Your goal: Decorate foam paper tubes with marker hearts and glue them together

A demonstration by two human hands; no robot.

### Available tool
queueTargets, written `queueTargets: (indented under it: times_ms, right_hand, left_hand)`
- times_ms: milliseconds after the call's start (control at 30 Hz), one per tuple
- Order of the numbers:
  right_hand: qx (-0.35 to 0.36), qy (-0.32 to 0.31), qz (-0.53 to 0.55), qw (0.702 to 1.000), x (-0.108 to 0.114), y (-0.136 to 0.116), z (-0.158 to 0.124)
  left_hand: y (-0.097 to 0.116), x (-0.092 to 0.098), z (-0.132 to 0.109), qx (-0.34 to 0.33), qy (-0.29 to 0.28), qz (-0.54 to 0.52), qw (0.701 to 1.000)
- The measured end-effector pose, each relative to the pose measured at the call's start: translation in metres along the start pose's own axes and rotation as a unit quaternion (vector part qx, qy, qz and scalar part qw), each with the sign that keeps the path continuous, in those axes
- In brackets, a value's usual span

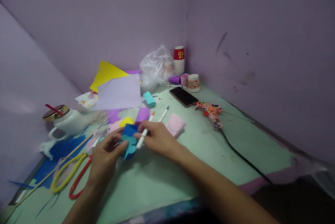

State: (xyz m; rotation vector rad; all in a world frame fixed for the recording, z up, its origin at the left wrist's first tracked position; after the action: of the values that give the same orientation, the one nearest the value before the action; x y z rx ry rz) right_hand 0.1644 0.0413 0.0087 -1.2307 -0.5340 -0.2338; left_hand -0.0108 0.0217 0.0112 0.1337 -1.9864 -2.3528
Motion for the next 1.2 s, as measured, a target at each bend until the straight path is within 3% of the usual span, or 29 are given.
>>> queueTargets:
  times_ms: [233, 400, 500, 600, 667, 733, 833, 1200]
  right_hand:
    - [0.022, -0.018, 0.005, 1.0, 0.005, -0.004, -0.001]
    - [-0.067, -0.014, 0.107, 0.992, -0.007, -0.006, -0.003]
    - [-0.074, 0.006, 0.138, 0.988, -0.015, -0.006, -0.003]
    - [-0.064, 0.014, 0.163, 0.984, -0.018, -0.005, -0.003]
    - [-0.059, 0.007, 0.174, 0.983, -0.016, -0.005, -0.003]
    - [-0.053, 0.001, 0.169, 0.984, -0.014, -0.004, -0.003]
    - [-0.046, -0.002, 0.159, 0.986, -0.012, -0.003, -0.002]
    - [-0.063, 0.017, 0.173, 0.983, -0.014, -0.006, -0.003]
  left_hand:
    - [0.004, -0.004, -0.003, 0.01, -0.013, 0.047, 0.999]
    - [0.003, -0.009, -0.006, -0.023, 0.045, 0.038, 0.998]
    - [0.002, -0.014, -0.008, -0.046, 0.073, 0.046, 0.995]
    - [0.0, -0.016, -0.007, -0.026, 0.107, -0.032, 0.993]
    - [0.0, -0.016, -0.006, 0.037, 0.078, -0.103, 0.991]
    - [-0.001, -0.015, -0.005, 0.102, 0.01, -0.124, 0.987]
    - [0.0, -0.013, -0.007, 0.106, -0.047, -0.087, 0.989]
    - [-0.004, -0.014, -0.009, 0.091, 0.01, -0.099, 0.991]
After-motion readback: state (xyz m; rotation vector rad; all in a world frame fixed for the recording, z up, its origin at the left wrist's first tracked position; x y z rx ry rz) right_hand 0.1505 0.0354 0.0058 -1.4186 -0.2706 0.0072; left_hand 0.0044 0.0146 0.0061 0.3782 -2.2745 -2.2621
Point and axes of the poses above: each hand's wrist, its own z-axis towards the middle knuckle, its own x-axis out of the back of the hand, y = z × x, the point moved 1 cm from there along z, towards the middle knuckle, and after that the axes turned 13 degrees about -z, right-handed, at the moved point
